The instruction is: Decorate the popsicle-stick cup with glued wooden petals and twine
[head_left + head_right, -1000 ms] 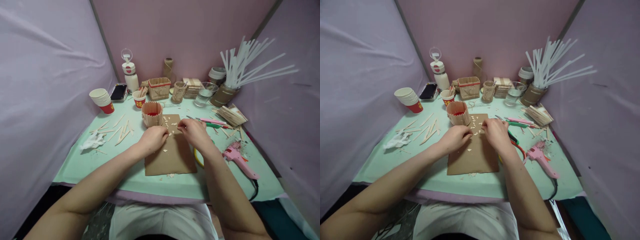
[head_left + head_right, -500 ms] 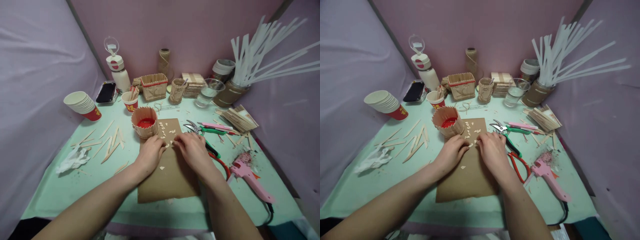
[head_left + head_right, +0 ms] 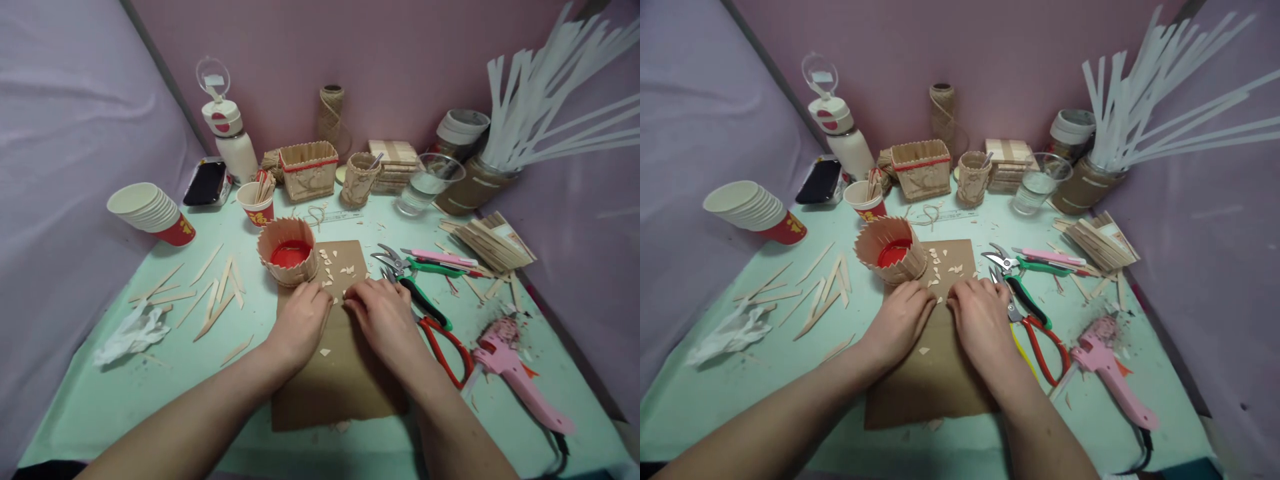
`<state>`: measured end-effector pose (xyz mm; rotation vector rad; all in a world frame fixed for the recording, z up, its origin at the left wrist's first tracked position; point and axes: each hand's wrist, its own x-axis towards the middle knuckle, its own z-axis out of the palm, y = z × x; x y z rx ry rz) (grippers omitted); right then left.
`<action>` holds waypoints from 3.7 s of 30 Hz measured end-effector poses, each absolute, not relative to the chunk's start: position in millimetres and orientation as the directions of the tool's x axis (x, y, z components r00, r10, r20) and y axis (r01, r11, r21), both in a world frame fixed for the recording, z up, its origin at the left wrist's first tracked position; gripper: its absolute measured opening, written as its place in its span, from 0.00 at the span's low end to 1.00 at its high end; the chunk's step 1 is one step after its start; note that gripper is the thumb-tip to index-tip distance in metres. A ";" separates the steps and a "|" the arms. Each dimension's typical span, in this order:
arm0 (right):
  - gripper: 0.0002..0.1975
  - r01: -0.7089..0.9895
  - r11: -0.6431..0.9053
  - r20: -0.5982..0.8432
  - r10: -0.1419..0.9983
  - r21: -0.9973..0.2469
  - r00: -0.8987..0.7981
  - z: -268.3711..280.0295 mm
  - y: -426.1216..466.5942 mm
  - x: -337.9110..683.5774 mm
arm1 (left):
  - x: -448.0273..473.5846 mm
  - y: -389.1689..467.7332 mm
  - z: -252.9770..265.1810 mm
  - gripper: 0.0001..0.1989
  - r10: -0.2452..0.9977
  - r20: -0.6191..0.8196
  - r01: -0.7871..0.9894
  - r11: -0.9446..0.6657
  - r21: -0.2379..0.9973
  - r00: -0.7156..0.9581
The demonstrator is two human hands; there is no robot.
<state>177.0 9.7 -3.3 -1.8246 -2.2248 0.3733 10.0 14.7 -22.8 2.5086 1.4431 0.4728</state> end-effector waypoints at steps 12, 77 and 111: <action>0.04 0.836 0.172 0.014 0.981 -0.521 -0.194 -4.8 8.5 169.2 | 5.8 14.8 -6.2 0.08 0.970 -0.050 0.681 -0.130 0.721 0.238; 0.07 0.367 0.108 0.106 0.994 -0.924 -0.026 3.0 5.0 168.5 | 11.3 14.4 1.5 0.12 0.905 -0.397 -0.337 0.425 0.840 0.152; 0.13 0.201 -0.210 -0.219 0.975 -0.957 -0.025 -0.8 9.3 167.9 | 16.3 11.4 -4.8 0.05 0.833 -0.510 -0.412 0.550 0.726 0.214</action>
